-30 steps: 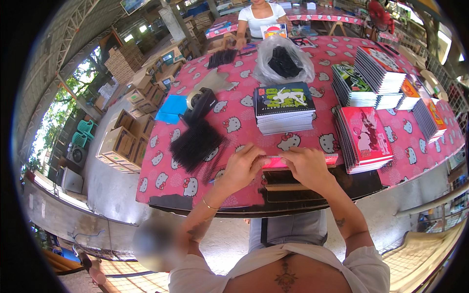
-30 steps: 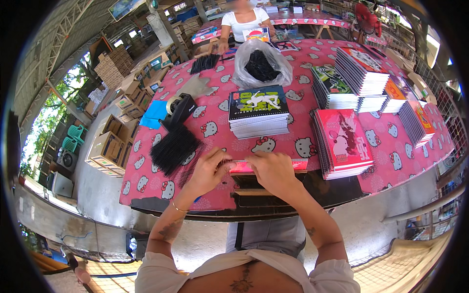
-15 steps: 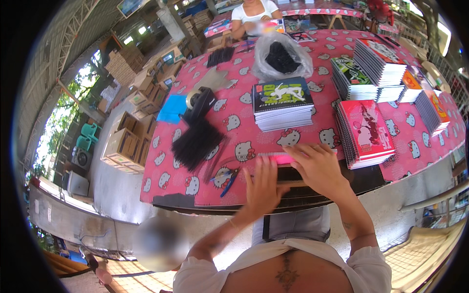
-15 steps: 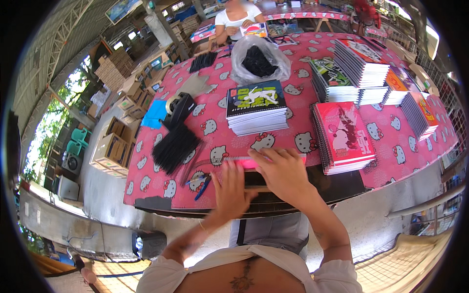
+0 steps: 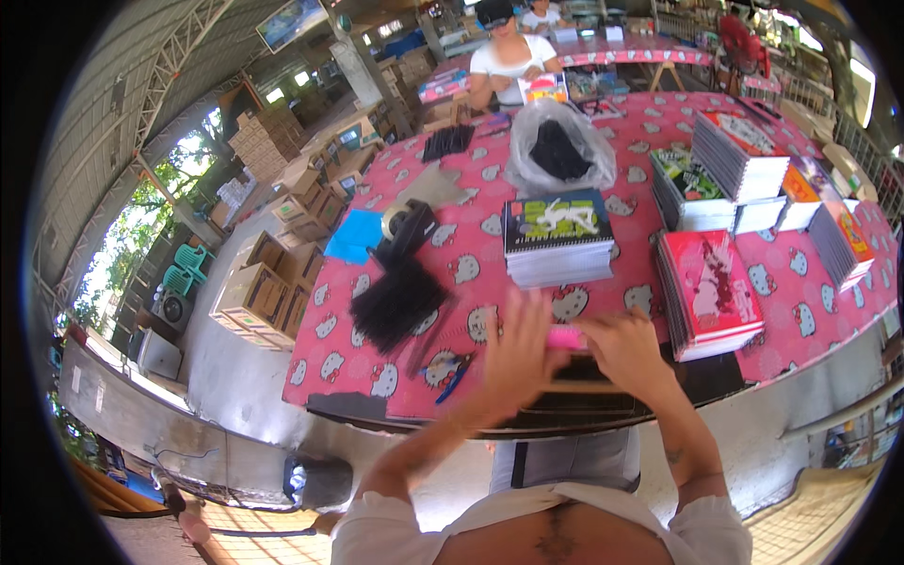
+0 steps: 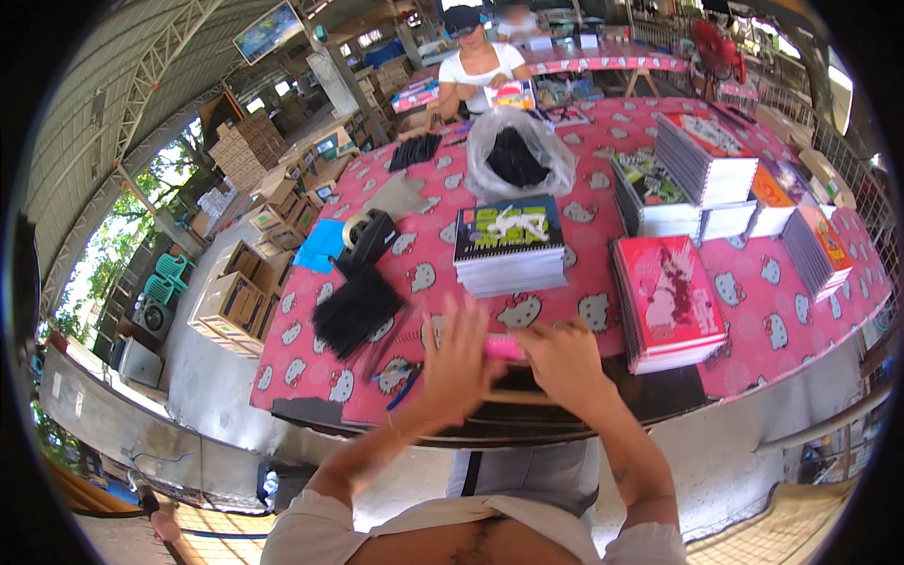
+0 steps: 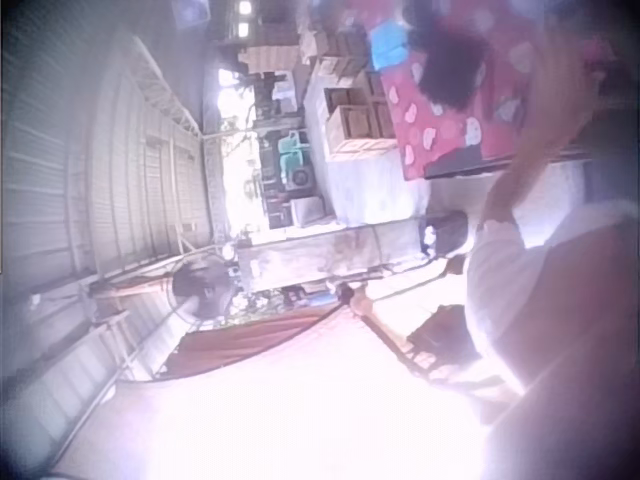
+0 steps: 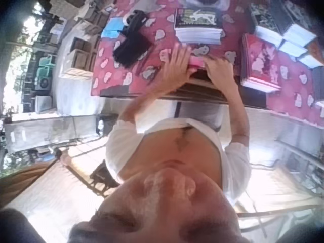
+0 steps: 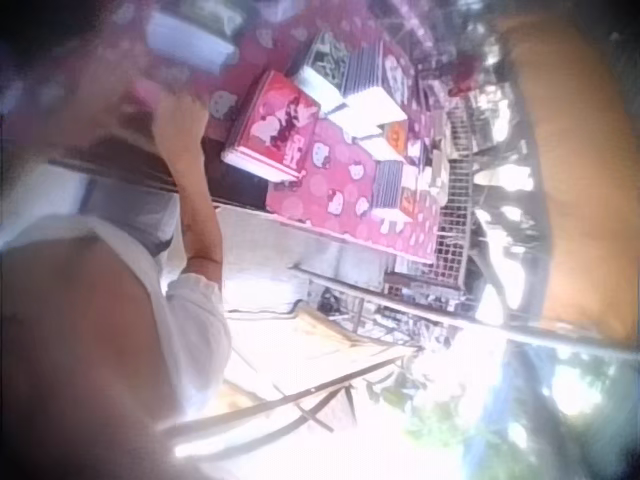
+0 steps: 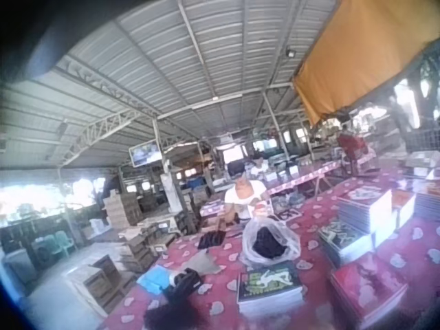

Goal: The person assembles notebooks by picking up a stack of paper and a cover, threading a black spiral binding through the side holes, and placing the finished notebook onto a stack.

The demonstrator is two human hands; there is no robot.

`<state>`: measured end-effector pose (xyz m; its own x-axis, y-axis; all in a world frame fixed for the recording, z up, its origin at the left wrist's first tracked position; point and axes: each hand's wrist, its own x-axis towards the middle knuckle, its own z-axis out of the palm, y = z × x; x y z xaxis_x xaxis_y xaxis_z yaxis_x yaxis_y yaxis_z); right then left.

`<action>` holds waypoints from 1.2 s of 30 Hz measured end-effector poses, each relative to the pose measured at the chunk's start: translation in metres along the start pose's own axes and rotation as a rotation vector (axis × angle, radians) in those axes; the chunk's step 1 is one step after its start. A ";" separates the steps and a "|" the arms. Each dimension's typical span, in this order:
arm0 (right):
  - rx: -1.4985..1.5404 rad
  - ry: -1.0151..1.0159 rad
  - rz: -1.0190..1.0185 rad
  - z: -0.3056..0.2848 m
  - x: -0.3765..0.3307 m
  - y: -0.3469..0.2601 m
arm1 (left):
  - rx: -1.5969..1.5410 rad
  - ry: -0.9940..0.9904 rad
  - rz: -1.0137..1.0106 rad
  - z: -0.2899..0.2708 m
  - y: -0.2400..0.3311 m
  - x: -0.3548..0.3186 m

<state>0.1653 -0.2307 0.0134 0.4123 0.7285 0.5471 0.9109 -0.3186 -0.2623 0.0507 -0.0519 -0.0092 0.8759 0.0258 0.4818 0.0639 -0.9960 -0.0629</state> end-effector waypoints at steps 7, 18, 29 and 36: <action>0.015 -0.001 0.013 0.001 0.000 -0.005 | 0.017 0.127 0.010 0.003 -0.009 0.027; -0.129 0.245 0.107 -0.047 -0.018 -0.014 | -0.182 -0.156 0.136 0.016 0.020 -0.027; 0.998 0.293 0.418 0.044 -0.047 0.022 | -0.036 0.043 0.159 -0.011 0.009 0.025; 0.904 0.329 0.424 0.045 -0.040 0.011 | -0.030 -0.023 0.127 0.008 0.006 0.019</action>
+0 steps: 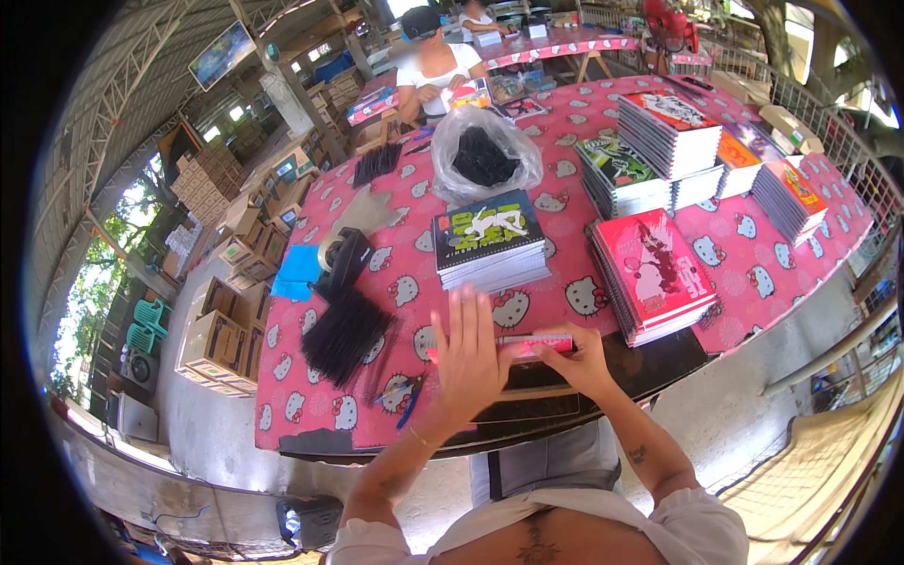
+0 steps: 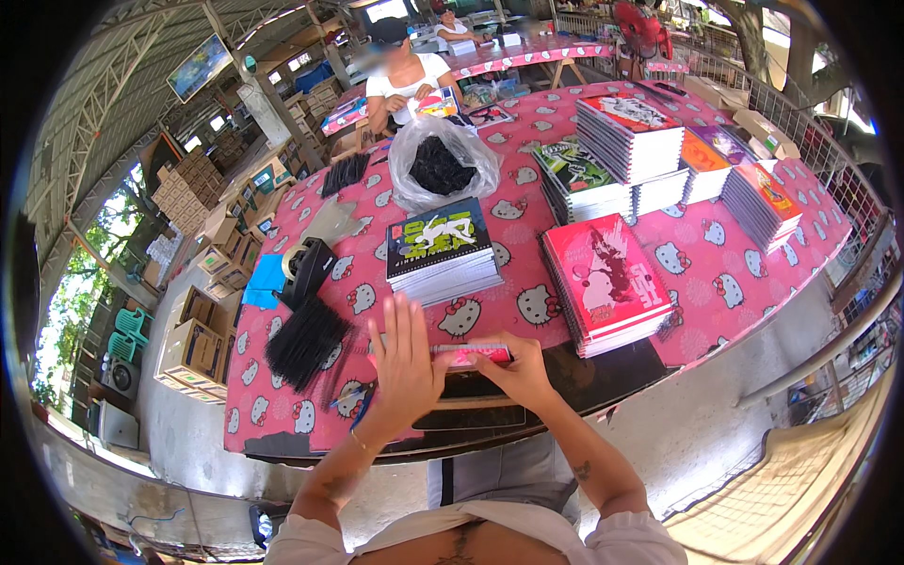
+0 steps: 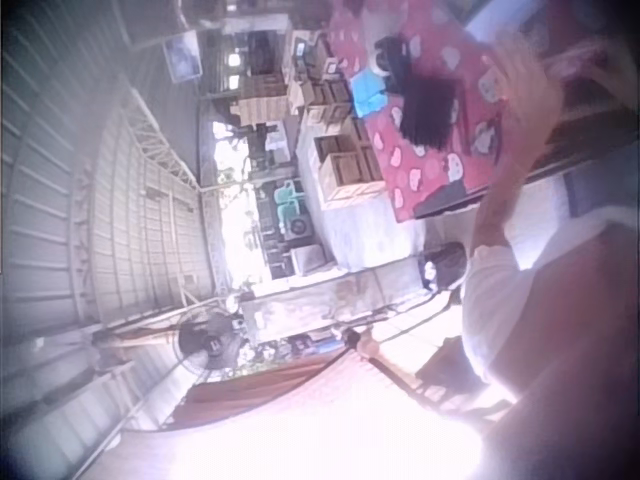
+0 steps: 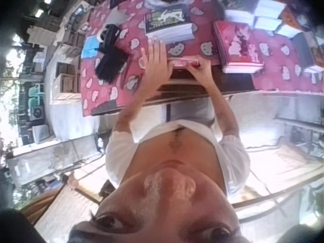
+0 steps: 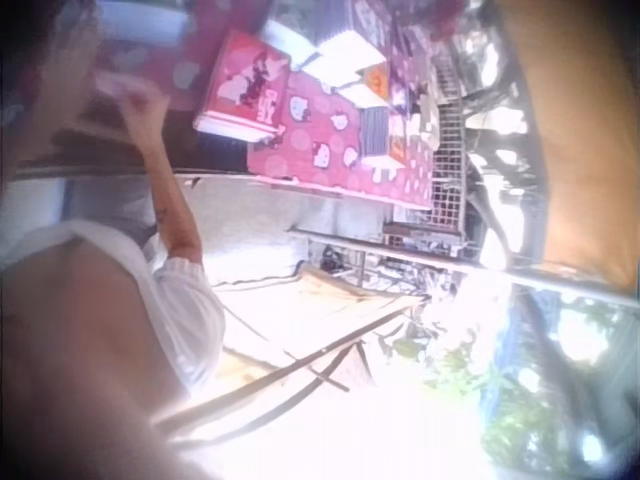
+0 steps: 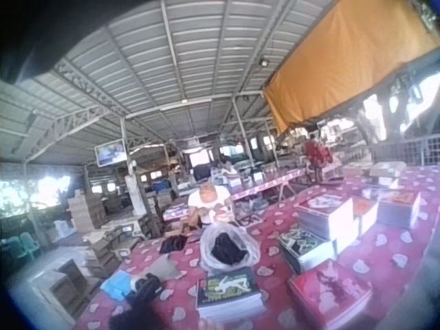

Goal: The person assembles notebooks by picking up a stack of paper and a cover, threading a black spiral binding through the side holes, and placing the finished notebook onto a stack.

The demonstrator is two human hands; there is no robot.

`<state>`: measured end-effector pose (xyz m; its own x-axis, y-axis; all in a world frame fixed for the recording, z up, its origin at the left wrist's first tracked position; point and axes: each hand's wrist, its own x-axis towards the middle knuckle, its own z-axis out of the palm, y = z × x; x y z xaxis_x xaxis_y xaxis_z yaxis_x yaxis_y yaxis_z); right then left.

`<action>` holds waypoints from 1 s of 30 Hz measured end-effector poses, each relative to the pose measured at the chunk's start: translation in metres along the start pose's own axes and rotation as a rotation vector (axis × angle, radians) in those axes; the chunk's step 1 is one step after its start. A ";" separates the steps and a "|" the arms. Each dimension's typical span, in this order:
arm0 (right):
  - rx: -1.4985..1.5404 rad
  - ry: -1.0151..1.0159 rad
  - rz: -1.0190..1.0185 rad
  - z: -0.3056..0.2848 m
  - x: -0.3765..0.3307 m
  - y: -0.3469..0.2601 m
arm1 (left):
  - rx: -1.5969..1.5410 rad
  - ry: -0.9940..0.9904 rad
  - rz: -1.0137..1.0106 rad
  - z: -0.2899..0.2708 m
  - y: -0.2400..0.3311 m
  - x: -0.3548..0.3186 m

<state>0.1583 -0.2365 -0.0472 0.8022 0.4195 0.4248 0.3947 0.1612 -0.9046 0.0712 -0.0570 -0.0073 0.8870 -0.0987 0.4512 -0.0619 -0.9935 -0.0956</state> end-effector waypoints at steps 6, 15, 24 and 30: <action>-0.008 0.050 -0.014 0.003 -0.005 -0.005 | -0.092 0.090 0.016 -0.007 0.021 -0.027; 0.237 -0.145 0.035 -0.011 0.004 0.004 | -0.435 -0.284 0.053 -0.072 -0.025 0.026; 0.117 -0.295 0.036 -0.014 0.010 -0.010 | -0.704 -0.230 0.039 -0.057 -0.040 0.028; 0.091 -0.279 0.029 -0.015 0.012 -0.011 | -0.517 -0.053 0.174 -0.047 -0.032 0.017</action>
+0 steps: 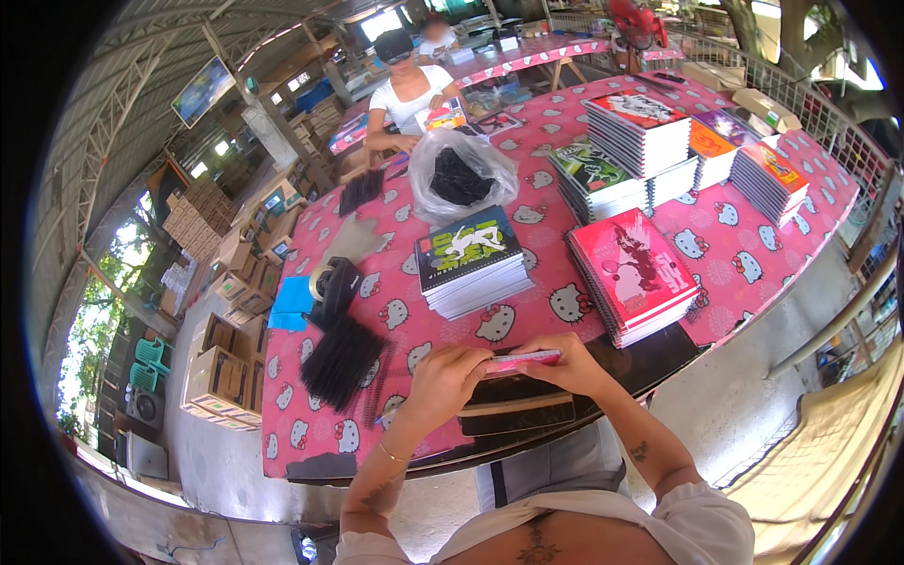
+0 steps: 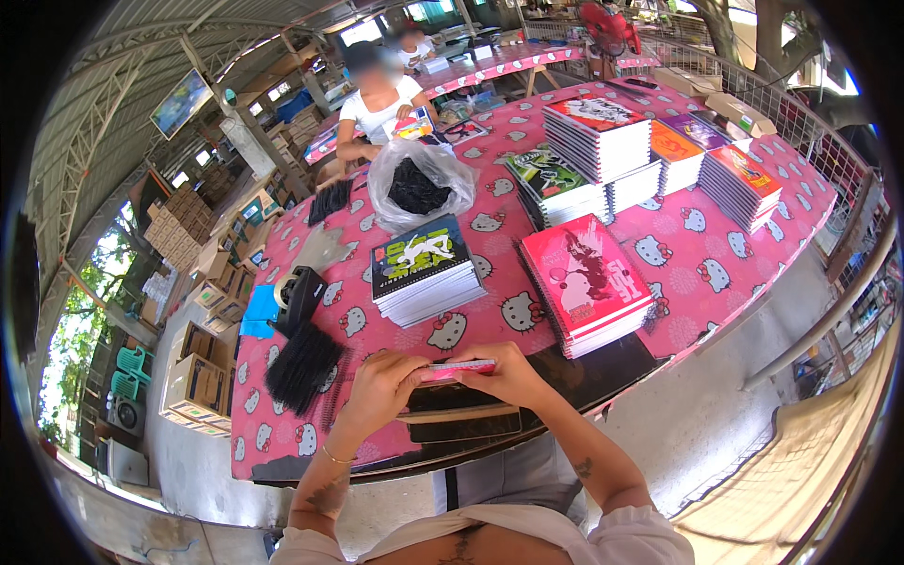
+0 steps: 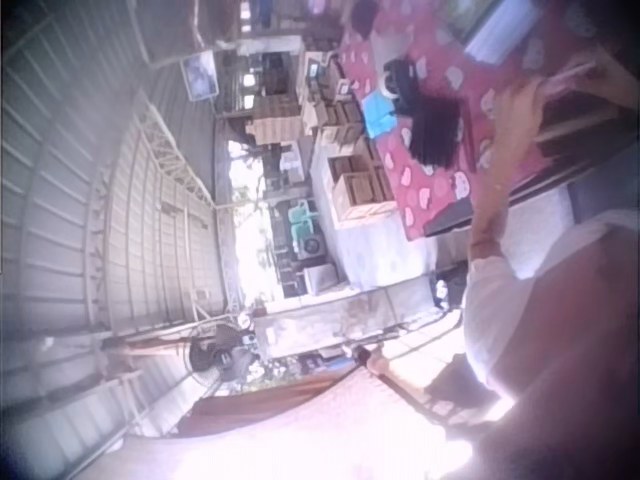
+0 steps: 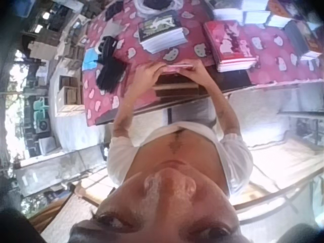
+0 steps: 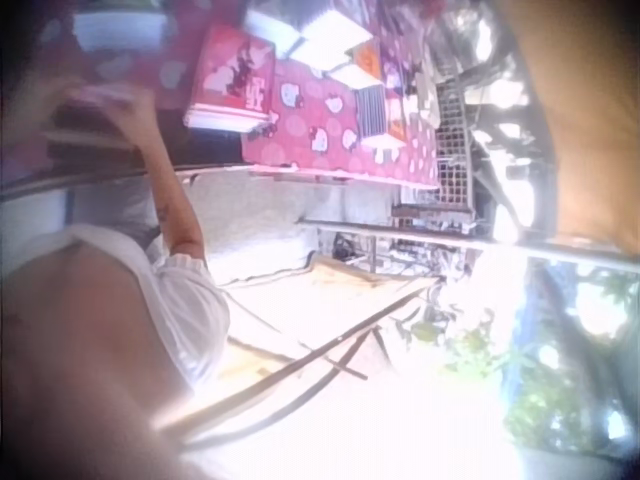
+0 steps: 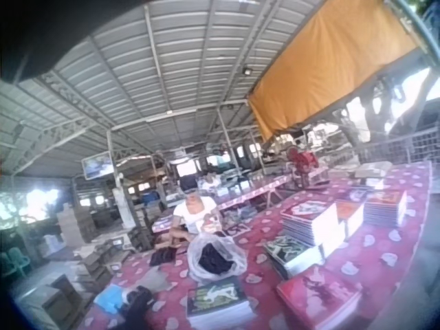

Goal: The person assembles notebooks by picking up a stack of paper and a cover, threading a black spiral binding through the side holes, and placing the finished notebook onto a stack.

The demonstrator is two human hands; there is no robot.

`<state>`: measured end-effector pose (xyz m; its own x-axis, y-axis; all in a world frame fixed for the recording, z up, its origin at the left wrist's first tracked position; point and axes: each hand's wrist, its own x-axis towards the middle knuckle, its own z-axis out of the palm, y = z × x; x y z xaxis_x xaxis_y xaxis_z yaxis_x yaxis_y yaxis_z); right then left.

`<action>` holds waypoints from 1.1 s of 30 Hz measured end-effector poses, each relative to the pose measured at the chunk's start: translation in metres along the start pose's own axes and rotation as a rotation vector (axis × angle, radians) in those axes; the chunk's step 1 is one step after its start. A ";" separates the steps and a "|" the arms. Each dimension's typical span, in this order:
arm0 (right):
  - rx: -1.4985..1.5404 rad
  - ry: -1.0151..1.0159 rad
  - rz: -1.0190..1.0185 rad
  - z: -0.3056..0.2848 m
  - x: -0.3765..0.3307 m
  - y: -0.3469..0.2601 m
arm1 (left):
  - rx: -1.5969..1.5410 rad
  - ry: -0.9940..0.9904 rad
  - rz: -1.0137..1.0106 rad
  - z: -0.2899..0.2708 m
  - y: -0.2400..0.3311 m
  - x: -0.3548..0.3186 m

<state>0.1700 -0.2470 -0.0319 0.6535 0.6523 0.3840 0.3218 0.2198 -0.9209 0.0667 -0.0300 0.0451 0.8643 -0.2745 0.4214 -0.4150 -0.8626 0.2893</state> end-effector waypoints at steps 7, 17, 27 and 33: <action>-0.004 0.013 -0.038 0.000 -0.001 0.001 | 0.123 -0.155 -0.126 -0.008 0.020 -0.002; -0.011 -0.022 -0.101 0.000 0.002 0.003 | -0.100 -0.227 -0.205 -0.017 -0.007 0.005; 0.011 -0.032 -0.085 0.001 0.001 0.004 | -0.081 -0.062 -0.073 -0.006 -0.010 0.003; -0.016 -0.017 -0.070 -0.001 0.000 0.006 | -0.020 0.004 -0.018 -0.004 -0.005 0.005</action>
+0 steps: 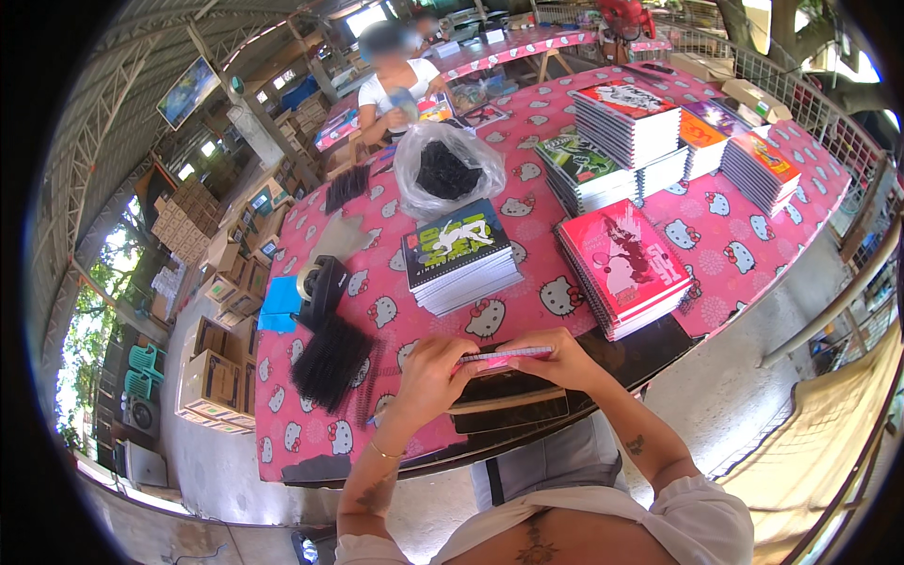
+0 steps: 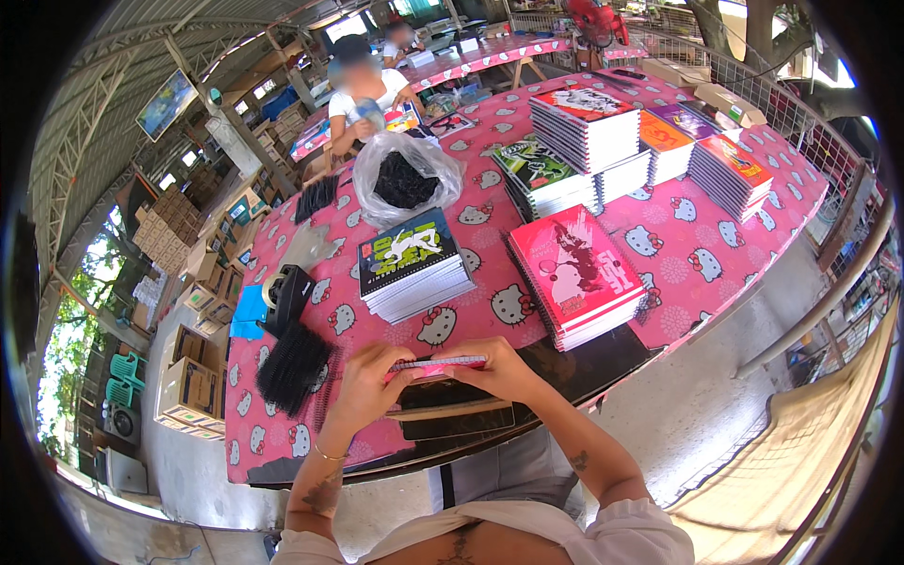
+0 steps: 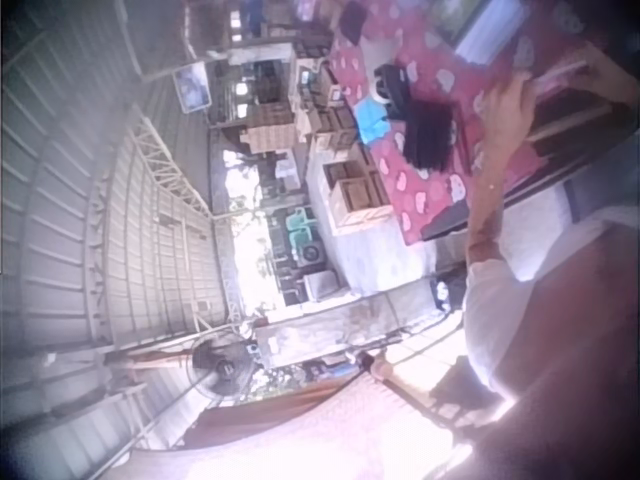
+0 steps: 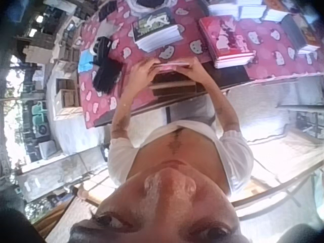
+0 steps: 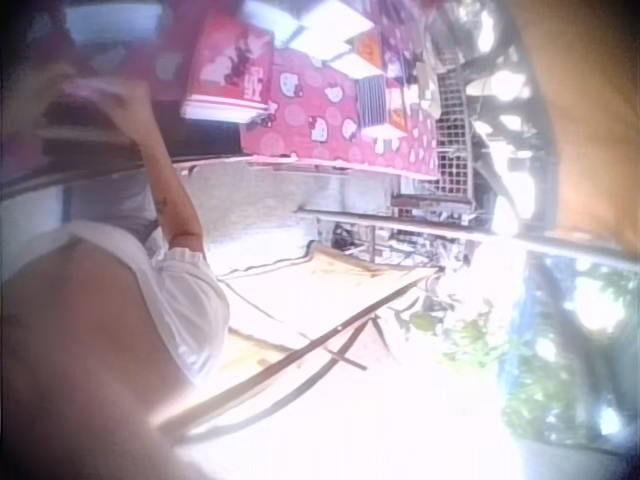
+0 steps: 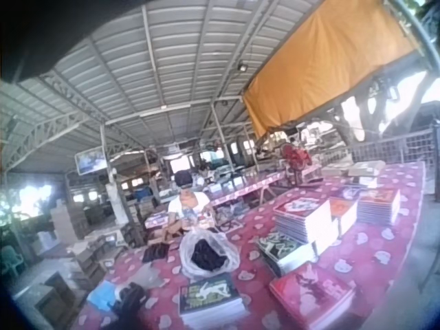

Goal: The person assembles notebooks by picking up a stack of paper and a cover, threading a black spiral binding through the side holes, and placing the finished notebook onto a stack.

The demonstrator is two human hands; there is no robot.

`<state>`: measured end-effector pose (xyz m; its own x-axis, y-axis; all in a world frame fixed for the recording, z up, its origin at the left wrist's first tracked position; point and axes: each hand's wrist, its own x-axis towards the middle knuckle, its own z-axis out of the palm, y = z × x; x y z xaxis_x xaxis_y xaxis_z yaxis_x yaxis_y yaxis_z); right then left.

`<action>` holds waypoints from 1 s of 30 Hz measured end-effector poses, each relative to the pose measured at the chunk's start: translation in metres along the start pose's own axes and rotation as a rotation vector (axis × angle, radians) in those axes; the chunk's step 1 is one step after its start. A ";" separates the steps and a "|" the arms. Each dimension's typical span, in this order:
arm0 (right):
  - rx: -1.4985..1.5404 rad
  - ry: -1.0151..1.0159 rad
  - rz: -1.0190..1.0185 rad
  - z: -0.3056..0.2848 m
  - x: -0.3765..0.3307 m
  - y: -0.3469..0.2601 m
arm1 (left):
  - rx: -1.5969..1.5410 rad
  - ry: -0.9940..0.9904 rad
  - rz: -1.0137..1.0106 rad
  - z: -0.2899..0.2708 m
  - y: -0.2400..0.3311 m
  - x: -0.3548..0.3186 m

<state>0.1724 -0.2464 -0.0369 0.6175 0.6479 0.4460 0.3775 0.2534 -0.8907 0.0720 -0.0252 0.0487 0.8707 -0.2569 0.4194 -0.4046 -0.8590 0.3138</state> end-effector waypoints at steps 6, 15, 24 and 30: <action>-0.059 0.045 0.025 0.000 -0.001 -0.007 | 0.561 0.035 -0.032 0.033 0.039 -0.010; -0.119 0.096 0.084 0.002 -0.001 -0.007 | 0.461 0.039 -0.181 0.076 0.035 -0.037; -0.123 0.126 0.046 0.004 0.003 -0.006 | 0.456 0.059 -0.142 0.084 0.041 -0.036; -0.157 0.058 0.081 -0.003 -0.001 -0.003 | 0.409 0.070 -0.190 0.075 0.041 -0.017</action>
<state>0.1727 -0.2497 -0.0340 0.6872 0.6179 0.3820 0.4255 0.0837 -0.9011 0.0617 -0.0895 -0.0091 0.8922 -0.0590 0.4477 -0.0831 -0.9960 0.0343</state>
